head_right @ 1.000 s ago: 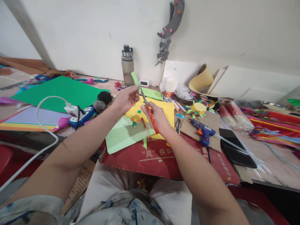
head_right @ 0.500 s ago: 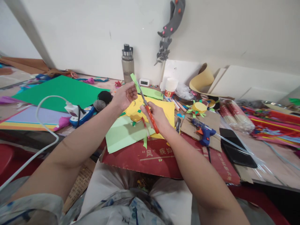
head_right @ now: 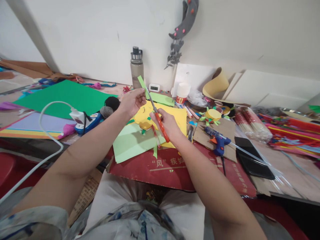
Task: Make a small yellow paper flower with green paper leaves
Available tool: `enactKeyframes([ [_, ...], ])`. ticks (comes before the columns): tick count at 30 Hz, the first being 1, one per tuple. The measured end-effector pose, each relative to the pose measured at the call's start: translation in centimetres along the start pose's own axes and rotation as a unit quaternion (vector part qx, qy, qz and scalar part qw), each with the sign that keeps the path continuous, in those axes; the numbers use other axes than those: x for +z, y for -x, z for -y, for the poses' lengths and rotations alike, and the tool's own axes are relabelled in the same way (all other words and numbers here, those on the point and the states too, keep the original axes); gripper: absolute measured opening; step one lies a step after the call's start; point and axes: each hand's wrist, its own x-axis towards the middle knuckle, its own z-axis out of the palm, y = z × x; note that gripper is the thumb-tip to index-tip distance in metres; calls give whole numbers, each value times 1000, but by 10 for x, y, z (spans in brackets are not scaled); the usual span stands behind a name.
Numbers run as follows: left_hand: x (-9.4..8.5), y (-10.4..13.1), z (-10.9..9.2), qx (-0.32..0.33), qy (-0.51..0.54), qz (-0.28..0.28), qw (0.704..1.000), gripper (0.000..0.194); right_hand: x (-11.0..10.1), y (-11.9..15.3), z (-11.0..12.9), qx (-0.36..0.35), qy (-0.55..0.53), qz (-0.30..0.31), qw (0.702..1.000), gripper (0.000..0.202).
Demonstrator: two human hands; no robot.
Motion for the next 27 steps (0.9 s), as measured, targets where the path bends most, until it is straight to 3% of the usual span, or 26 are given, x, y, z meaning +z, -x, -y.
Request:
enactKeyframes([
  [27, 9, 8, 5, -16, -8, 11, 1000, 21, 2, 3, 4, 9, -3, -16, 1000, 51],
])
